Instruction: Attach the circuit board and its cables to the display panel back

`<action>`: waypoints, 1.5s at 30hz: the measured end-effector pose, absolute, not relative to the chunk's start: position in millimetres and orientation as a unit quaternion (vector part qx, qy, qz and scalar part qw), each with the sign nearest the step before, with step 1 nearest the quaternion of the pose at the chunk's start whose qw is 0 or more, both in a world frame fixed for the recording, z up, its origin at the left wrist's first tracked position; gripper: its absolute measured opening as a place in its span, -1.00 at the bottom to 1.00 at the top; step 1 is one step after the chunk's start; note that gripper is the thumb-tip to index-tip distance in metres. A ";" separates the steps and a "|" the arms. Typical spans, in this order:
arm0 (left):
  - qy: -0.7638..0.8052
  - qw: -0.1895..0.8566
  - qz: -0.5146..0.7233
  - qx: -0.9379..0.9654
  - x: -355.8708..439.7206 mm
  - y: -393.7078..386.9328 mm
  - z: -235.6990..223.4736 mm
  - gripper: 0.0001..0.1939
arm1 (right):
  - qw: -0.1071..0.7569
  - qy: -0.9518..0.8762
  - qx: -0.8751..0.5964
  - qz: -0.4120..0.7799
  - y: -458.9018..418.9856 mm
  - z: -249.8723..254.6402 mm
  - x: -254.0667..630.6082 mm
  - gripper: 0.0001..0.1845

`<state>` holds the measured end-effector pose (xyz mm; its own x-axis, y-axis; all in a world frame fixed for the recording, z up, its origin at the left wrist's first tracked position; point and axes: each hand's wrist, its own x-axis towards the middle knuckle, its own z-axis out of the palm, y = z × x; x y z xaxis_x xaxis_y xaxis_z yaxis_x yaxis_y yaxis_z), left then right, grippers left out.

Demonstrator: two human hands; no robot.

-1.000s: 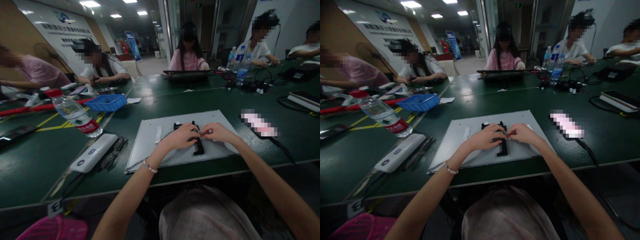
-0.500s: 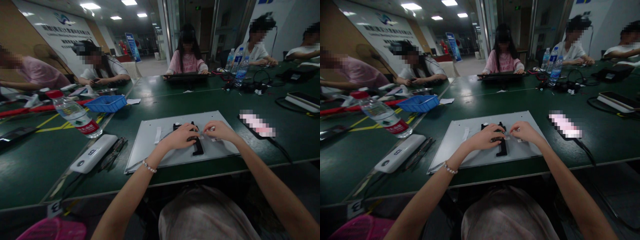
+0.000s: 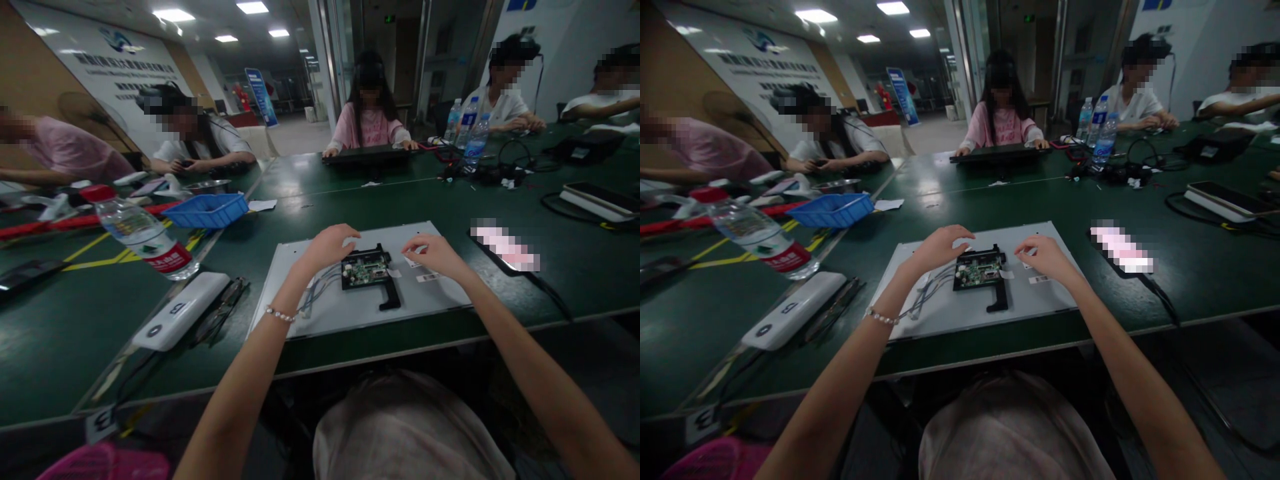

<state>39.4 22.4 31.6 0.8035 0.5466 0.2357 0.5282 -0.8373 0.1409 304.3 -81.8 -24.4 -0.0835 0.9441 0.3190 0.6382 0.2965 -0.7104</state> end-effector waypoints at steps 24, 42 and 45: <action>0.520 0.099 -0.105 0.842 82.5 68.6 26.3 -0.70 | 0.318 -0.744 -0.525 0.264 -85.3 -27.3 286.6 -0.86; 0.521 0.095 -0.088 0.843 76.5 72.5 27.0 -0.74 | 0.295 -0.707 -0.616 0.185 -81.2 -35.8 312.0 -0.79; 0.529 0.109 -0.089 0.837 75.5 70.6 27.1 -0.78 | 0.308 -0.703 -0.611 0.196 -80.2 -37.2 312.5 -0.81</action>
<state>75.5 70.6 27.1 0.4237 0.8663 -0.2647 0.9052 -0.4160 0.0874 312.5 -80.2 -37.2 -0.0641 0.9790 0.1936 0.7374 0.1771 -0.6519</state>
